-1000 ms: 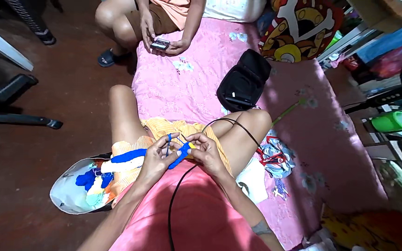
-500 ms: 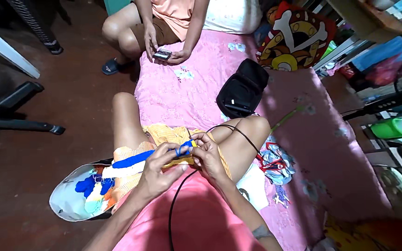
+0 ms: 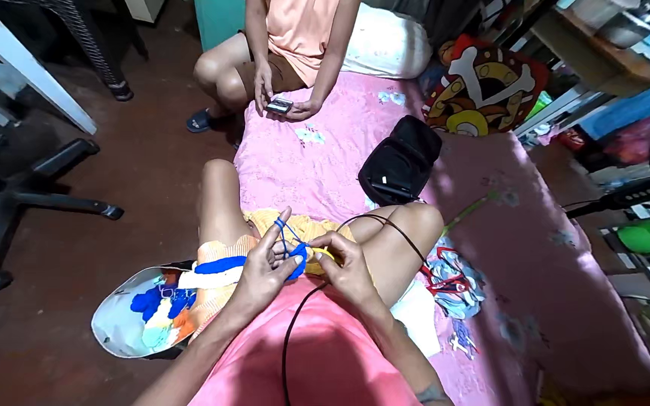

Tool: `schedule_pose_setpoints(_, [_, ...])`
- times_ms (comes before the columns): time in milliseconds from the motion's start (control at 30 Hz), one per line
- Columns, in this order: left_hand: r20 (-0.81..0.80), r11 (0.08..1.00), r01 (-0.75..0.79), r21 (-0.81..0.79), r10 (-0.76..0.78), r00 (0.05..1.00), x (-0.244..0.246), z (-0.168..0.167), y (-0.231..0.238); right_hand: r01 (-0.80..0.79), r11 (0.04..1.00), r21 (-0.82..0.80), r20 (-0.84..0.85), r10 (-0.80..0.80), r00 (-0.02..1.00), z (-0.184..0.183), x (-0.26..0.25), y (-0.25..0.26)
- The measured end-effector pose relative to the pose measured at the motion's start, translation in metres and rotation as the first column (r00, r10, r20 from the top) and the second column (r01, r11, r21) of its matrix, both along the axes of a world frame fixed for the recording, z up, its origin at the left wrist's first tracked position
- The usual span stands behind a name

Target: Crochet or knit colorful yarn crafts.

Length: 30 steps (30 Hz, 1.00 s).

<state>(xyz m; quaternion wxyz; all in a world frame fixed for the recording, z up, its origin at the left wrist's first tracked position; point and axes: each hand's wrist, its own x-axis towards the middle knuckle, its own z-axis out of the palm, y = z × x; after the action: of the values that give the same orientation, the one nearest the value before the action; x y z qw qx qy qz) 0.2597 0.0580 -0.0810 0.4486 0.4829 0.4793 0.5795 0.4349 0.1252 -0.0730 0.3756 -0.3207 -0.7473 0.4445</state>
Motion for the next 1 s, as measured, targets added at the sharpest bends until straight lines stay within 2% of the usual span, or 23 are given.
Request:
schedule_pose_setpoints(67, [-0.347,0.98,-0.026,0.199,0.096,0.933,0.003,-0.017,0.001,0.061,0.98,0.192,0.166,-0.093,0.982,0.002,-0.001,-0.002])
schedule_pose_setpoints(100, [-0.458,0.954,-0.002,0.3,0.146,0.877,0.004,-0.023,0.002,0.079,0.978,0.195,0.175,-0.114,0.978,0.004,-0.003,-0.004])
schedule_pose_setpoints(133, [-0.516,0.936,0.032,0.35,0.165,0.84,0.004,-0.027,0.003,0.085,0.988,0.131,0.153,-0.105,0.983,0.006,-0.005,-0.005])
schedule_pose_setpoints(200, [-0.48,0.938,0.039,0.344,0.14,0.866,0.005,-0.028,0.003,0.007,0.983,-0.186,-0.034,-0.014,0.999,0.007,-0.008,-0.003])
schedule_pose_setpoints(267, [-0.275,0.978,0.027,0.206,0.031,0.961,0.003,-0.022,0.002,-0.163,0.871,-0.465,-0.313,0.011,0.95,-0.001,-0.012,0.002])
schedule_pose_setpoints(300, [-0.133,0.991,0.038,0.128,-0.021,0.991,0.002,-0.017,0.001,-0.244,0.823,-0.514,-0.407,0.016,0.913,-0.006,-0.012,0.003])
schedule_pose_setpoints(367, [0.07,0.998,0.048,0.042,-0.051,0.996,-0.001,-0.011,0.0,-0.335,0.789,-0.515,-0.496,0.045,0.867,-0.013,-0.012,0.005])
schedule_pose_setpoints(500, [0.133,0.998,0.05,0.032,-0.054,0.99,-0.01,-0.015,0.003,-0.353,0.796,-0.492,-0.514,0.062,0.856,-0.013,-0.014,0.007])
schedule_pose_setpoints(600, [0.105,0.996,0.079,0.051,-0.084,0.991,-0.028,-0.018,0.004,-0.261,0.837,-0.48,-0.488,-0.008,0.873,-0.008,-0.015,0.011])
schedule_pose_setpoints(700, [0.06,0.983,0.169,-0.078,-0.165,0.985,-0.056,-0.007,0.003,-0.159,0.856,-0.491,-0.467,-0.105,0.878,-0.002,-0.015,0.014])
schedule_pose_setpoints(767, [-0.092,0.942,0.287,-0.174,-0.306,0.948,-0.079,0.0,0.003,-0.107,0.858,-0.503,-0.44,-0.148,0.885,0.002,-0.014,0.015])
schedule_pose_setpoints(833, [-0.281,0.921,0.32,-0.221,-0.374,0.884,-0.092,0.008,0.004,-0.078,0.864,-0.497,-0.412,-0.156,0.898,0.003,-0.016,0.013])
schedule_pose_setpoints(933, [-0.548,0.943,0.298,-0.147,-0.328,0.77,-0.091,0.01,0.003,-0.055,0.86,-0.508,-0.392,-0.174,0.903,0.003,-0.022,0.007])
schedule_pose_setpoints(967, [-0.544,0.945,0.314,-0.087,-0.309,0.78,-0.087,0.009,0.003,-0.048,0.857,-0.514,-0.392,-0.184,0.901,0.004,-0.023,0.005])
schedule_pose_setpoints(1000, [-0.472,0.935,0.354,0.006,-0.309,0.825,-0.084,0.007,0.003,-0.042,0.855,-0.517,-0.393,-0.193,0.899,0.005,-0.024,0.004])
